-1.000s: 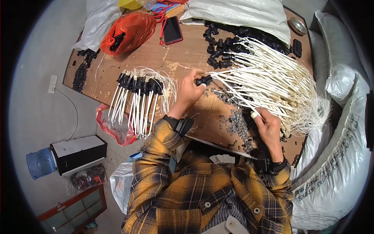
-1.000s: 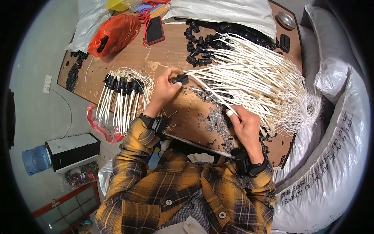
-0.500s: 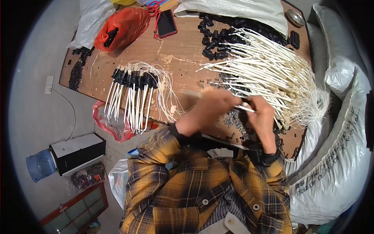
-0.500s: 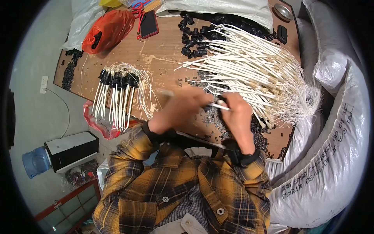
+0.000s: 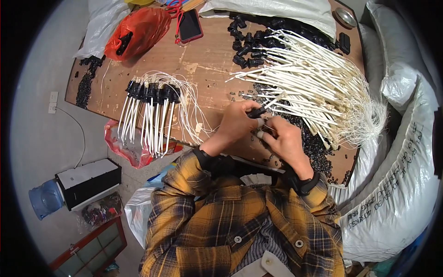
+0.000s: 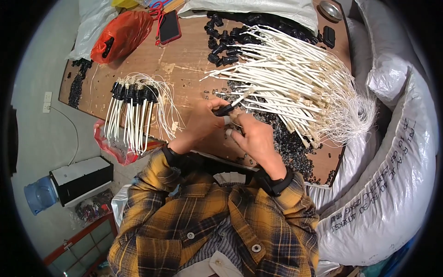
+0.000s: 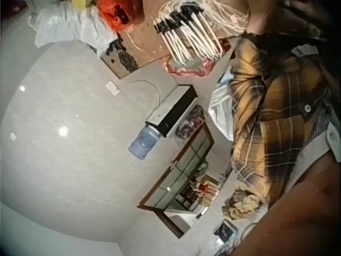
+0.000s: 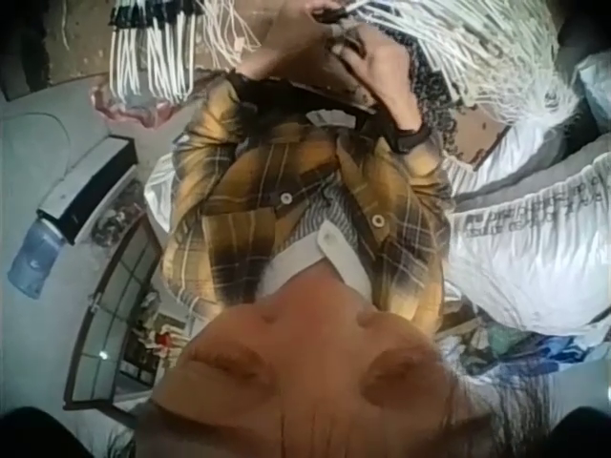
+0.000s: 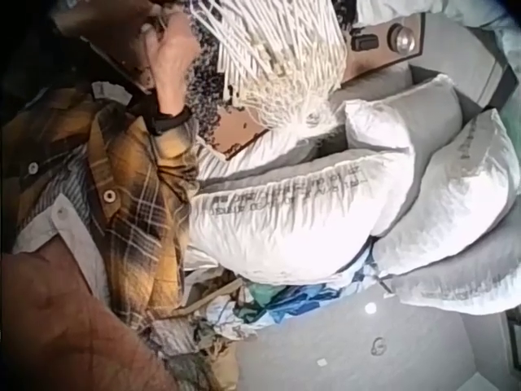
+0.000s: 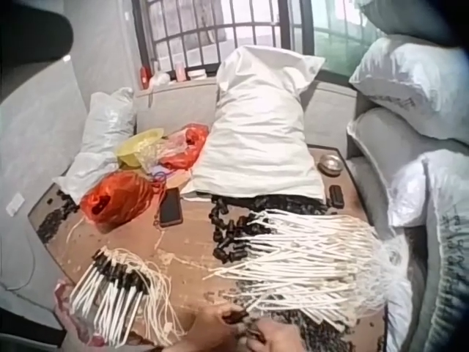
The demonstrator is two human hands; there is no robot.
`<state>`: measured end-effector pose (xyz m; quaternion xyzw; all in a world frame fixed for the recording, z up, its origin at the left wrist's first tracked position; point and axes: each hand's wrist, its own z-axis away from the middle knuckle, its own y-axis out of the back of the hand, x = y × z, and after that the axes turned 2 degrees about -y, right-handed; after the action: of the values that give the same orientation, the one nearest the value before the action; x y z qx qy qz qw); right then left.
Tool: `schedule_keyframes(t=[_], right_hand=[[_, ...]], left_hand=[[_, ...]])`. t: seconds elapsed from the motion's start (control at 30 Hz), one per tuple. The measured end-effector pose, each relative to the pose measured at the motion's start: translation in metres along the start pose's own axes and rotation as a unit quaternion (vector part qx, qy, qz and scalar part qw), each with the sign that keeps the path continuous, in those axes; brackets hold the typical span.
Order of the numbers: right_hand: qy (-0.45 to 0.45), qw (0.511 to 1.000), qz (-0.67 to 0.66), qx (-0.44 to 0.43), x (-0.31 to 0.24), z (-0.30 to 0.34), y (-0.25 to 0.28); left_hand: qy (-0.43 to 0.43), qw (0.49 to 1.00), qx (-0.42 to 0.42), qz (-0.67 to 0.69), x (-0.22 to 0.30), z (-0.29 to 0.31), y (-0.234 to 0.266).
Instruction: The person assembles electrical components by hand, picking up a white wire and a black connector, fitting them together, and then placing the completed assembly onto a pile on the table.
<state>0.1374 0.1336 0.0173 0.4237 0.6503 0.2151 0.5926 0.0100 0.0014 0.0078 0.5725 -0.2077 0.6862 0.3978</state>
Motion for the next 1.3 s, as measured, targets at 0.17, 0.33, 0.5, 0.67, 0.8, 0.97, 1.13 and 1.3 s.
schedule_keyframes(t=[0.17, 0.33, 0.5, 0.67, 0.8, 0.97, 1.13, 1.3], right_hand=[[-0.064, 0.994, -0.083, 0.043, 0.003, 0.003, 0.004], [-0.059, 0.995, -0.018, 0.078, 0.001, 0.0, 0.006], [-0.069, 0.995, -0.028, 0.065, 0.009, 0.003, -0.003], [-0.057, 0.996, -0.051, 0.042, 0.008, 0.004, -0.005], [-0.083, 0.988, -0.126, 0.028, 0.004, 0.004, 0.0], [-0.016, 0.994, -0.102, -0.026, 0.006, 0.002, 0.002], [-0.042, 0.997, -0.07, -0.014, 0.005, 0.002, 0.003], [-0.039, 0.97, -0.239, -0.034, 0.008, 0.012, -0.006]], left_hand=[[-0.076, 0.991, -0.04, -0.098, -0.002, -0.001, 0.004], [-0.117, 0.985, -0.064, -0.107, -0.015, -0.005, 0.012], [-0.107, 0.981, -0.107, -0.118, -0.011, -0.006, 0.01], [-0.124, 0.977, -0.128, -0.117, -0.004, -0.004, 0.006], [-0.117, 0.974, -0.185, -0.065, 0.004, -0.003, 0.005], [-0.112, 0.968, -0.212, 0.071, -0.001, -0.006, 0.006], [-0.211, 0.969, -0.034, -0.125, 0.0, 0.0, 0.004], [-0.377, 0.911, 0.019, -0.167, -0.01, 0.012, 0.001]])
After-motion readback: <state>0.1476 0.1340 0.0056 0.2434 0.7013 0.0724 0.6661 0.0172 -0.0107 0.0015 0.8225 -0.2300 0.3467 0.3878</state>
